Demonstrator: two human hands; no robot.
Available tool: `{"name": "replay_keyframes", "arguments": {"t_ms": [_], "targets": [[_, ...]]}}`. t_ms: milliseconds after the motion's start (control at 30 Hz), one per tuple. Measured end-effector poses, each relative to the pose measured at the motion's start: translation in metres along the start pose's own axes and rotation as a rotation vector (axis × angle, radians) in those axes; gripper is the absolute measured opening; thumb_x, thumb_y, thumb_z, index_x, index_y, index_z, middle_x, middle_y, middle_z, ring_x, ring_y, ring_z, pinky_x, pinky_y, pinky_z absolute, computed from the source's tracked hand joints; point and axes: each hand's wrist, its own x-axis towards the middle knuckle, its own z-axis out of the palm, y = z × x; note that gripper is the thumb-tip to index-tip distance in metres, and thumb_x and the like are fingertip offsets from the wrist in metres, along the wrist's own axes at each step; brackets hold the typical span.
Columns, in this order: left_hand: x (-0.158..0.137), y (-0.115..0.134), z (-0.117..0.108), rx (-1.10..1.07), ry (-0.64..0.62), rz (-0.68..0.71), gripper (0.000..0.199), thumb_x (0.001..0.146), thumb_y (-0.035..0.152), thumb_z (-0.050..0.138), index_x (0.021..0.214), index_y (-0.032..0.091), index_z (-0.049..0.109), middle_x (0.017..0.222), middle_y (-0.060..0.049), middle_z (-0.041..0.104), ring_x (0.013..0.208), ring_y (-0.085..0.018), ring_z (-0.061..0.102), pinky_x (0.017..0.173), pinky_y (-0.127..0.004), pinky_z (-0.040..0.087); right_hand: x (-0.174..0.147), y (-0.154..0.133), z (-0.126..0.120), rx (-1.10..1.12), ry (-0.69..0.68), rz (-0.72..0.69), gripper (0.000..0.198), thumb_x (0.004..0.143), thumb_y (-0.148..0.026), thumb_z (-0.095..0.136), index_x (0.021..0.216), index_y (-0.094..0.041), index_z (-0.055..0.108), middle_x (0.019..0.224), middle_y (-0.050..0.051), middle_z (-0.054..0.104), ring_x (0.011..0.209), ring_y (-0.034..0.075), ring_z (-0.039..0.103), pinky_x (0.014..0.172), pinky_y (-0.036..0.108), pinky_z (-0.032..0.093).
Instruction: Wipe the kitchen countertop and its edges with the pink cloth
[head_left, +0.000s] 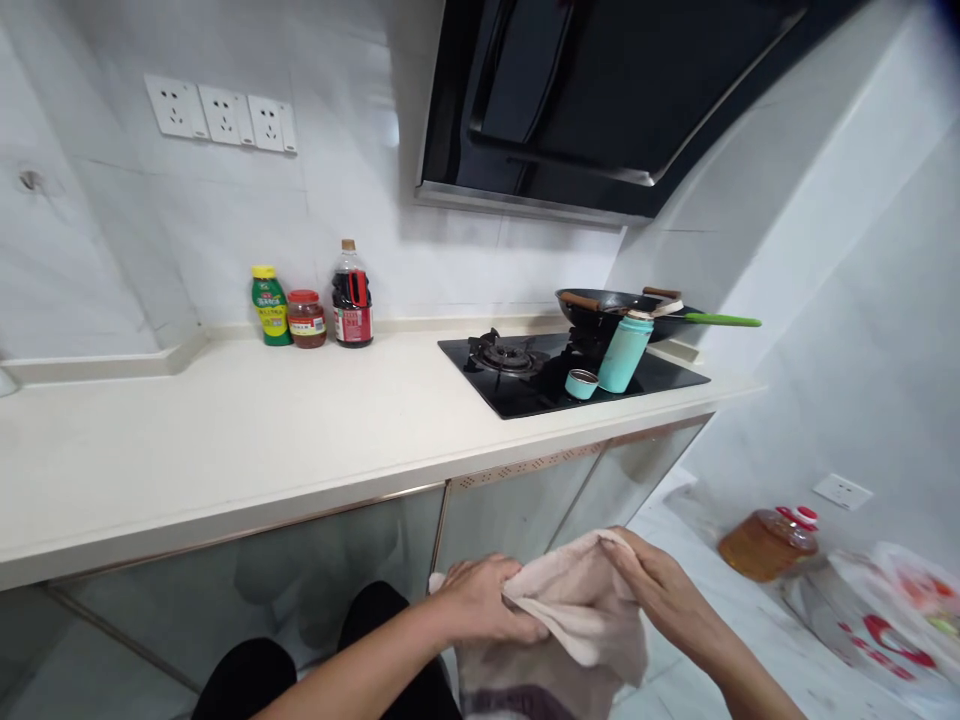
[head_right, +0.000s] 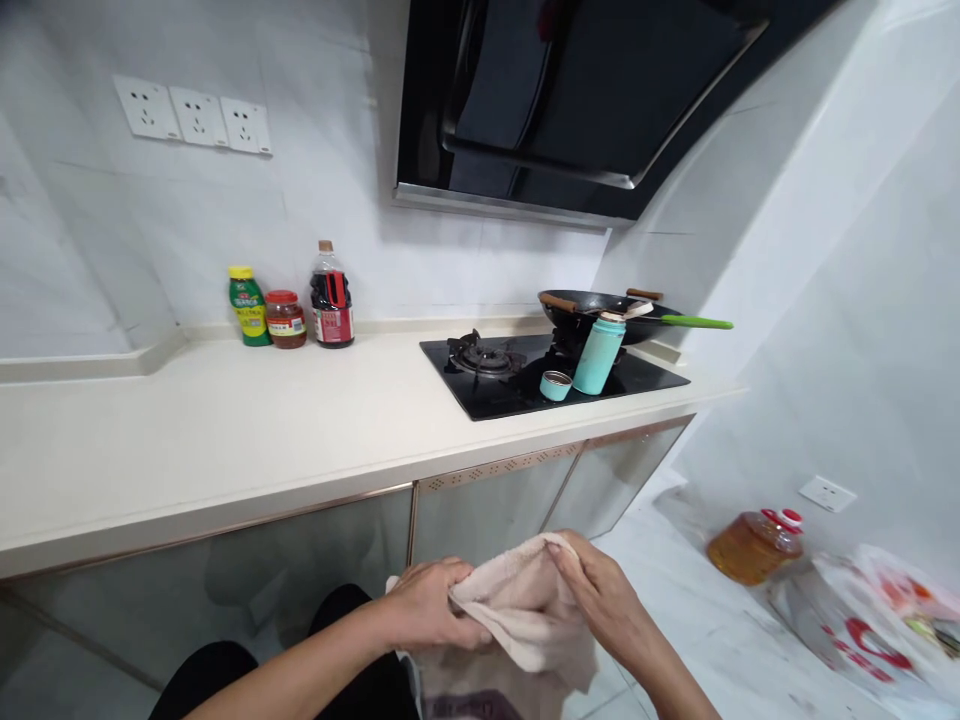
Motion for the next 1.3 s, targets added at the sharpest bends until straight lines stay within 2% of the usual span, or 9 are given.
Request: {"name": "replay_keyframes", "arguments": {"t_ms": [67,200,467,633,767,867,1100,1200,1300], "targets": [[-0.001,0.005,-0.005,-0.064,-0.08,0.026,0.049,0.057,0.056,0.081,0.093,0.025,0.07,0.098,0.001,0.064,0.087,-0.02,0.059,0.071,-0.025,0.041,0.0,-0.007,-0.006,-0.013,0.019,-0.046,0.044,0.098,-0.061,0.041,0.08,-0.024,0.055,0.078,-0.001,0.054,0.077,0.019,0.053,0.071,0.027,0.042],[0.009,0.008,-0.01,-0.185,-0.082,-0.019,0.035,0.086,0.051,0.055,0.089,0.018,0.069,0.083,0.001,0.061,0.078,-0.015,0.057,0.063,-0.023,0.038,0.002,-0.012,-0.017,-0.068,0.075,-0.199,0.037,0.101,-0.051,0.043,0.08,-0.024,0.056,0.076,-0.002,0.049,0.072,0.016,0.05,0.067,0.027,0.04],[0.022,0.008,-0.021,0.319,0.066,0.008,0.016,0.086,0.021,0.054,0.086,0.021,0.07,0.096,-0.005,0.065,0.096,-0.022,0.061,0.082,-0.031,0.045,0.009,-0.004,-0.029,-0.219,0.224,-0.366,0.028,0.101,-0.045,0.042,0.101,-0.028,0.064,0.088,0.0,0.059,0.084,0.018,0.059,0.075,0.029,0.045],[0.015,0.006,-0.032,0.31,0.421,0.042,0.022,0.093,0.024,0.046,0.102,0.023,0.066,0.111,-0.006,0.064,0.109,-0.022,0.058,0.096,-0.035,0.042,0.006,0.0,-0.022,-0.273,0.487,-0.32,0.034,0.099,-0.05,0.04,0.102,-0.026,0.063,0.096,0.003,0.064,0.091,0.022,0.061,0.079,0.031,0.048],[0.009,-0.02,-0.01,0.256,0.165,-0.151,0.02,0.093,0.032,0.049,0.1,0.024,0.067,0.096,-0.005,0.07,0.094,-0.022,0.064,0.083,-0.032,0.046,0.004,0.026,-0.01,-0.232,0.227,-0.196,0.038,0.095,-0.057,0.043,0.095,-0.026,0.066,0.094,0.003,0.07,0.084,0.023,0.066,0.07,0.028,0.054],[0.011,-0.031,-0.01,0.139,0.18,-0.137,0.023,0.091,0.035,0.053,0.103,0.025,0.07,0.096,-0.004,0.073,0.093,-0.022,0.065,0.078,-0.03,0.046,0.007,0.038,-0.017,-0.229,0.275,-0.135,0.04,0.091,-0.062,0.047,0.096,-0.028,0.066,0.1,0.003,0.072,0.091,0.025,0.068,0.073,0.029,0.055],[-0.013,0.011,-0.11,-0.091,0.12,0.06,0.023,0.079,0.03,0.06,0.095,0.018,0.071,0.084,0.001,0.067,0.08,-0.015,0.058,0.07,-0.024,0.041,0.043,-0.018,-0.065,-0.255,0.405,-0.054,0.053,0.081,-0.073,0.045,0.1,-0.029,0.068,0.093,0.004,0.072,0.09,0.033,0.066,0.075,0.041,0.053],[-0.04,0.035,-0.164,-0.187,0.117,0.062,0.029,0.079,0.041,0.063,0.089,0.015,0.069,0.074,0.002,0.06,0.069,-0.013,0.051,0.063,-0.023,0.037,0.068,-0.069,-0.075,-0.262,0.461,-0.14,0.049,0.082,-0.07,0.045,0.096,-0.028,0.067,0.091,0.005,0.071,0.09,0.032,0.064,0.074,0.039,0.051],[-0.061,0.056,-0.22,-0.217,0.265,0.102,0.036,0.076,0.048,0.068,0.084,0.013,0.066,0.074,0.002,0.058,0.067,-0.011,0.049,0.061,-0.023,0.036,0.106,-0.123,-0.073,-0.253,0.508,-0.291,0.043,0.085,-0.063,0.044,0.09,-0.026,0.065,0.083,0.004,0.067,0.084,0.027,0.061,0.073,0.034,0.048]]}}
